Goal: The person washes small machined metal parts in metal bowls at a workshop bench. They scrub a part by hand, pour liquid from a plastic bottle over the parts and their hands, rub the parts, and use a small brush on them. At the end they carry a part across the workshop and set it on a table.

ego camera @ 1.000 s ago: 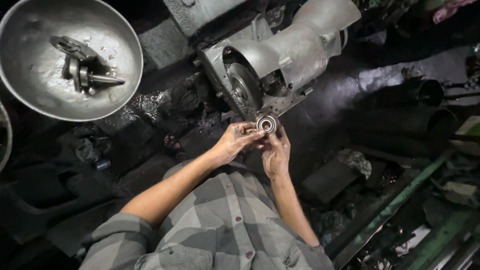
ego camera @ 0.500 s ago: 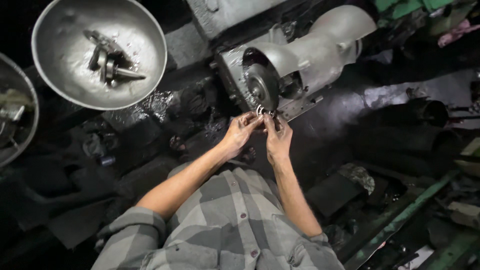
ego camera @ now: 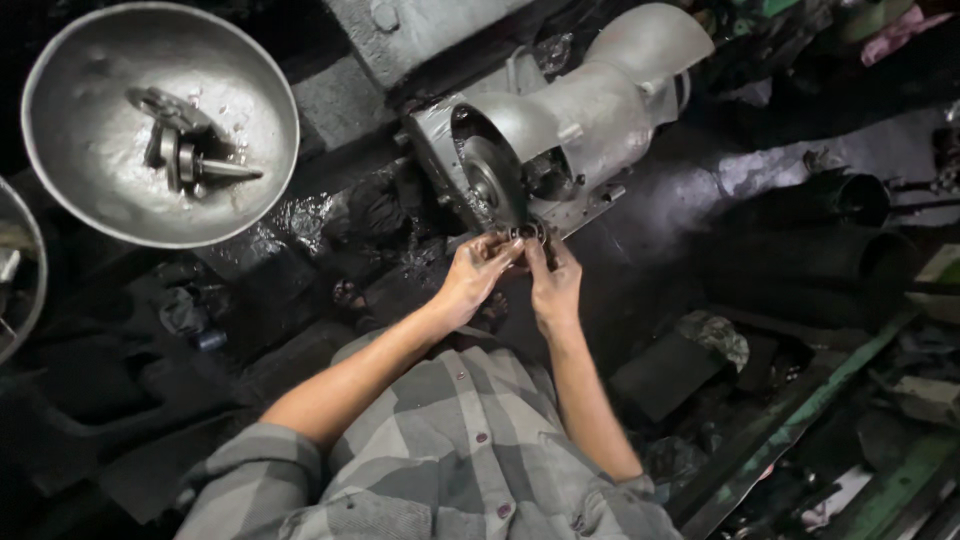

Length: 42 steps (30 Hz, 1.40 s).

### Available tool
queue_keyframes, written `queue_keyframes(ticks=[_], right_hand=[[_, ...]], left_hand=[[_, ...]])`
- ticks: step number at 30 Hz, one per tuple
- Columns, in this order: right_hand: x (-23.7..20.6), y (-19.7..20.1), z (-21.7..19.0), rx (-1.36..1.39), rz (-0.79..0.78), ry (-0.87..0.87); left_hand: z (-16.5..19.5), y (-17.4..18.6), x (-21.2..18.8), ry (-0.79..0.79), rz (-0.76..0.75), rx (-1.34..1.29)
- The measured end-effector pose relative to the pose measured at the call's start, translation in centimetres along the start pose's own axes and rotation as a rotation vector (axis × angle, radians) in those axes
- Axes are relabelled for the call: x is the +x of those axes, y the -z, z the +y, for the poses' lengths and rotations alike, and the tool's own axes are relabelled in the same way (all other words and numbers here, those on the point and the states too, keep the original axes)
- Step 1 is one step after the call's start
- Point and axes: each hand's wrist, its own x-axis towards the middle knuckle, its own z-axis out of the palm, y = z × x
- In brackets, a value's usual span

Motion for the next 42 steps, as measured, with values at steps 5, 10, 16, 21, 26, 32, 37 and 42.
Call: queue_keyframes(ticks=[5, 10, 16, 21, 26, 32, 37, 42], right_hand=[[1.7, -0.6, -0.1, -0.051, -0.12, -0.023], [1.6, -3.0, 1.9, 0.035, -0.17, -0.005], [1.9, 1.4, 0.0, -0.157, -0.413, -0.007], [2.3, 4.7, -2.5, -0.365, -0.494, -0.144], [1.1, 1.8, -1.7, -0.071, -0.166, -0.045], [0.9, -1.0, -0.4, 0.002, -0.059, 0.052], [1.4, -3.0, 0.1, 0.066, -0.139, -0.073], [1.1, -1.8, -0.7, -0.127, -0.246, -0.077]], left_hand=[[0.6, 1.2, 0.6, -0.025, -0.01, -0.048], [1.6, 2.8, -0.6, -0.039, 0.046, 0.043], [4.3, 3.7, -1.9, 0.162, -0.097, 0.604], [3.8, 3.5, -1.8, 0.116, -0.265, 0.508], [0.9, 2.0, 0.0, 0.025, -0.177, 0.17], [-0.3, 2.8, 0.9, -0.074, -0.064, 0.075], [0.2, 4.1, 0.4, -0.047, 0.014, 0.093], [3.4, 5.5, -1.2, 0.083, -0.089, 0.341]])
